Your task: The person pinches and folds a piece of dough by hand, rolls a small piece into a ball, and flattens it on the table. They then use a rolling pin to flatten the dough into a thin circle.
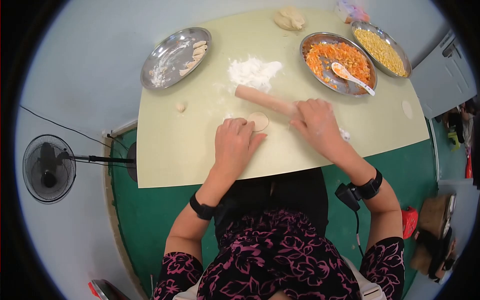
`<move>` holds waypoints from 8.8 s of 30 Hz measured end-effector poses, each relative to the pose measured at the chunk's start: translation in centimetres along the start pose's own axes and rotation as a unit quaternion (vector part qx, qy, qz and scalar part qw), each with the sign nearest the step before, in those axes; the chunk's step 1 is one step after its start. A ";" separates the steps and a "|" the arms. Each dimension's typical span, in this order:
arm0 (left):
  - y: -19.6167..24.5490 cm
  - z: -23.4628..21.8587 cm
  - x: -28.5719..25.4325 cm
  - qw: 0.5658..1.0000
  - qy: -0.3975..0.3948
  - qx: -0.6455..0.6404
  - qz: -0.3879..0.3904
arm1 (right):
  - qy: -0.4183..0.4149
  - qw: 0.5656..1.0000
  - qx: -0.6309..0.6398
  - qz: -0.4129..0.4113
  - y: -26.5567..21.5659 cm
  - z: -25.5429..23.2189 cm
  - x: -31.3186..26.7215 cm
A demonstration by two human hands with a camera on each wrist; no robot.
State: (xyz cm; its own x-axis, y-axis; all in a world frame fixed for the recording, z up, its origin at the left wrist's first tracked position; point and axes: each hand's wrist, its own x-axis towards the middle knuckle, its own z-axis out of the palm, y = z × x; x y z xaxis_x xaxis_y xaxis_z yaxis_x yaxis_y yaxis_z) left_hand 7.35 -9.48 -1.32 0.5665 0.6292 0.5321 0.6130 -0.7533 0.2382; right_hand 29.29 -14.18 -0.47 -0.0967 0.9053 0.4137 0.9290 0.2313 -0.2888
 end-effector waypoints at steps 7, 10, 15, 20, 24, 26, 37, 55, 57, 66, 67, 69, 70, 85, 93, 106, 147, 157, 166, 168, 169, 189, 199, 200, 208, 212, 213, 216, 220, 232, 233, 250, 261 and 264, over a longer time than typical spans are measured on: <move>0.0 -0.9 -2.3 0.996 0.059 -0.063 -0.007 | -0.069 0.986 -0.138 -0.059 0.0 1.2 0.6; -1.5 -0.8 -2.1 0.992 0.100 -0.065 -0.033 | -0.098 0.987 -0.123 -0.038 0.5 0.9 1.5; -2.8 -0.8 -2.3 0.989 0.117 -0.063 -0.063 | -0.132 0.981 -0.108 -0.093 -2.3 0.4 -0.8; -2.5 -0.9 -2.0 0.990 0.102 -0.072 -0.059 | -0.139 0.982 -0.123 -0.046 -1.2 0.4 0.9; -1.5 -1.5 -1.8 0.992 0.077 -0.077 -0.056 | -0.124 0.983 -0.086 -0.101 -3.3 0.0 -1.4; -0.7 -1.4 -1.7 0.994 0.052 -0.094 -0.030 | -0.099 0.985 -0.121 -0.071 -2.0 0.8 -0.9; -0.4 -0.3 0.4 0.976 -0.203 -0.038 0.069 | -0.058 0.997 0.026 0.044 1.4 -2.0 1.1; -4.9 -2.8 -2.9 0.985 0.123 -0.088 -0.083 | -0.189 0.975 -0.042 -0.106 -3.0 0.0 -0.8; -5.3 -2.6 -3.2 0.984 0.128 -0.087 -0.091 | -0.200 0.972 -0.062 -0.109 -3.3 -0.1 -0.9; -5.7 -2.3 -3.6 0.980 0.149 -0.088 -0.098 | -0.197 0.970 -0.062 -0.127 -2.1 0.3 0.4; -5.7 -2.3 -3.6 0.977 0.154 -0.096 -0.114 | -0.223 0.967 -0.031 -0.120 -3.4 -0.5 -0.7; -5.4 -2.6 -3.6 0.971 0.156 -0.114 -0.142 | -0.217 0.966 -0.076 -0.120 -3.7 -0.5 -0.4; -5.3 -2.6 -3.4 0.972 0.162 -0.111 -0.127 | -0.211 0.965 -0.099 -0.120 -3.6 -0.4 0.0; -0.4 0.2 0.1 0.994 -0.101 -0.013 0.047 | -0.018 0.997 -0.066 -0.040 1.7 -1.0 2.6; -4.6 -4.1 -1.4 0.992 0.052 -0.111 0.004 | -0.073 0.989 0.007 -0.125 1.0 0.5 0.9; -4.3 -3.4 -0.7 0.981 0.133 -0.078 -0.114 | -0.157 0.977 -0.069 -0.124 -1.5 0.0 0.1; -2.3 -0.5 2.0 0.992 -0.096 0.022 -0.084 | 0.037 0.999 0.015 -0.010 0.2 -1.3 3.9; -1.7 0.0 3.5 0.953 -0.207 -0.171 -0.139 | 0.008 1.000 0.019 0.011 0.6 -1.6 0.9; -2.1 2.0 4.0 0.972 -0.160 -0.137 -0.105 | 0.011 0.999 0.024 0.032 1.3 -2.2 0.9; -2.0 1.6 4.1 0.967 -0.179 -0.144 -0.113 | 0.004 0.999 0.020 0.036 1.3 -2.3 0.6; -1.8 1.5 4.0 0.959 -0.188 -0.165 -0.133 | 0.000 0.999 0.018 0.037 1.2 -2.2 0.4; -2.5 -4.2 -0.3 0.994 -0.077 0.007 -0.078 | -0.098 0.986 -0.116 -0.070 0.1 1.2 0.8; -3.4 -4.0 -0.3 0.992 -0.083 -0.038 -0.085 | -0.123 0.984 -0.120 -0.047 0.9 0.8 2.2; -3.3 -4.1 -0.4 0.992 -0.087 -0.043 -0.075 | -0.142 0.982 -0.105 -0.063 0.5 0.3 1.9; -3.1 -2.7 -1.3 0.991 -0.098 -0.087 -0.013 | -0.096 0.986 -0.088 -0.102 0.3 0.5 -0.1; -2.0 -1.8 -1.1 0.994 -0.093 -0.056 0.023 | -0.036 0.994 -0.041 -0.096 1.8 0.7 1.3; -1.5 -1.7 -1.2 0.994 -0.096 -0.048 0.024 | -0.036 0.994 -0.046 -0.097 2.0 0.6 1.5; 0.3 -2.8 -1.2 0.985 -0.138 -0.107 -0.004 | -0.021 0.994 -0.050 -0.091 2.3 0.3 1.5; 2.2 -3.1 -1.3 0.973 -0.166 -0.156 -0.023 | -0.033 0.995 -0.047 -0.080 0.5 -0.7 0.9; -1.8 -3.4 0.0 0.999 -0.016 -0.037 -0.033 | -0.134 0.982 -0.108 -0.080 -2.3 -0.5 -2.4; -2.5 -3.5 0.0 0.999 -0.011 -0.032 -0.041 | -0.148 0.979 -0.106 -0.096 -3.3 -0.4 -3.9; -1.1 -2.9 -0.4 0.992 -0.068 -0.109 0.016 | -0.090 0.994 -0.040 -0.053 0.4 -1.1 -3.2; -2.3 -0.6 2.9 0.942 -0.280 -0.037 0.181 | -0.020 0.998 0.045 0.050 1.9 -3.3 -1.7; -2.7 -1.0 1.4 0.969 -0.234 0.026 0.074 | -0.027 0.998 0.039 0.045 1.9 -2.5 -2.2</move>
State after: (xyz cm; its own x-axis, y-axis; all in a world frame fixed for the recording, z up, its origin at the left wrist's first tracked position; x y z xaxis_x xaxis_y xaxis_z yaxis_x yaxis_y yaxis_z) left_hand 5.94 -6.79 -0.35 0.8308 0.5419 0.1274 0.5260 -0.8391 0.1388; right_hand 32.14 -16.65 0.29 -0.0356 0.9413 0.3358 0.9048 0.1730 -0.3890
